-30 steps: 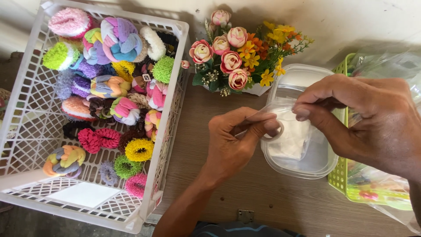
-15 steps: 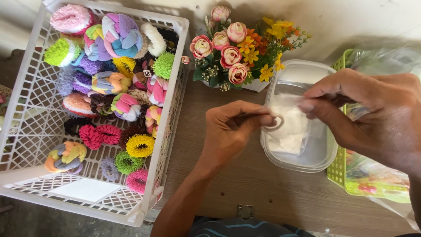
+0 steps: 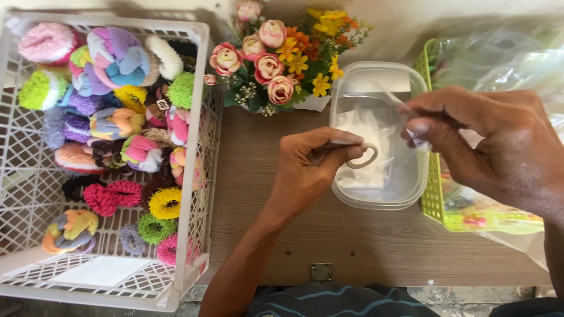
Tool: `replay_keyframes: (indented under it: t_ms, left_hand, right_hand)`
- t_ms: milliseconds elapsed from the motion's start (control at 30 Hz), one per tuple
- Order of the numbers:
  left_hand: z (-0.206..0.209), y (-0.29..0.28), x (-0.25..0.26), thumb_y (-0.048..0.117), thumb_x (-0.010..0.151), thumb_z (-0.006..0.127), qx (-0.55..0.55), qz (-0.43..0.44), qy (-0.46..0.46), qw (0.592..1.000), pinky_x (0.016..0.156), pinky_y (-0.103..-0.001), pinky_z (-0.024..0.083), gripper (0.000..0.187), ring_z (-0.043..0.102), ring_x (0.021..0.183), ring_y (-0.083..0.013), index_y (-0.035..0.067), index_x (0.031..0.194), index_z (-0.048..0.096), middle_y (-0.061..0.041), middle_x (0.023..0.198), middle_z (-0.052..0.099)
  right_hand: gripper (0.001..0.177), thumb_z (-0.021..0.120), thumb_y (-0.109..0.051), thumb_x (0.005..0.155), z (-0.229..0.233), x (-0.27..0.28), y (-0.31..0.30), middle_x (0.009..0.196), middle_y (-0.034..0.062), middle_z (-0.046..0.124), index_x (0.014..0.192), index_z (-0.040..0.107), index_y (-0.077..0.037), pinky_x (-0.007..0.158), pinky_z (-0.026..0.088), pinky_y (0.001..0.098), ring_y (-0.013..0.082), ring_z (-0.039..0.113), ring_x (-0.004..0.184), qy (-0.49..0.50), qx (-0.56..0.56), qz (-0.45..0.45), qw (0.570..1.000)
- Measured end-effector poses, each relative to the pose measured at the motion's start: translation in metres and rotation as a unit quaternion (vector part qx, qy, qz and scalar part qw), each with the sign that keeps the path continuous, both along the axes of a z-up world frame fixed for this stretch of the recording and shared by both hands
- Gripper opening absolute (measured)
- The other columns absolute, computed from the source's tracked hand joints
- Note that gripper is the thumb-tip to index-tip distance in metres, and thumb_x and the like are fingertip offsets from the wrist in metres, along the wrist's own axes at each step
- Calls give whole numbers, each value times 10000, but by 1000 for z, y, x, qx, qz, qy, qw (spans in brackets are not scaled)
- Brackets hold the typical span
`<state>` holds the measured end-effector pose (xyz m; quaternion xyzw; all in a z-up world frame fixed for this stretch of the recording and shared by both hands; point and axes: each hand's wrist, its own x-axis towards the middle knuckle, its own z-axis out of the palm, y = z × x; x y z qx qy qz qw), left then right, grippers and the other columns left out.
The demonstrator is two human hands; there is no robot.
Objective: Packaging hair ties into small plastic bags.
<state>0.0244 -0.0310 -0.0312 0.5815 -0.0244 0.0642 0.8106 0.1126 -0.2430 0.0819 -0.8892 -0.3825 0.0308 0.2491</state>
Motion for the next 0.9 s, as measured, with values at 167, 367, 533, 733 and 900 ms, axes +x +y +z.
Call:
replay_keyframes:
  t_ms: [167, 367, 533, 733, 900]
  left_hand:
    - [0, -9, 5, -49, 936, 753, 38, 8, 30, 999, 812, -258, 599, 147, 723, 908, -129, -39, 1081, 768, -107, 969, 785]
    - [-3, -21, 7, -40, 935, 754, -14, 50, 17, 998, 879, -272, 617, 139, 754, 947, -141, -45, 1073, 764, -109, 1005, 791]
    - [4, -24, 8, -35, 917, 736, 64, -36, 26, 997, 877, -263, 627, 177, 753, 950, -134, -25, 1093, 748, -110, 1025, 788]
    - [13, -11, 3, -25, 963, 710, 60, -22, 3, 998, 857, -271, 631, 140, 764, 924, -146, -26, 1093, 763, -109, 1025, 794]
    - [15, -14, 1, -28, 951, 733, 17, 27, 20, 999, 861, -279, 626, 136, 762, 927, -158, -35, 1084, 765, -118, 1007, 793]
  right_hand:
    - [530, 783, -185, 842, -2, -13, -13, 921, 185, 755, 1288, 614, 45, 714, 657, 345, 243, 771, 843, -32, 33, 43, 998]
    - [618, 789, -105, 830, -20, -35, -12, 1070, 177, 738, 1378, 537, 32, 770, 651, 295, 207, 761, 946, 60, 130, -91, 985]
    - [173, 754, -66, 961, -33, -31, -17, 955, 123, 793, 1127, 719, -30, 745, 645, 297, 190, 788, 861, 38, 103, -95, 989]
    - [329, 763, -87, 918, -15, -45, -16, 972, 154, 768, 1213, 672, 28, 761, 660, 303, 206, 775, 902, -22, 67, -25, 997]
    - [494, 793, -127, 815, -9, -62, -8, 1005, 208, 746, 1244, 637, 60, 761, 638, 350, 263, 755, 919, -41, 49, -109, 992]
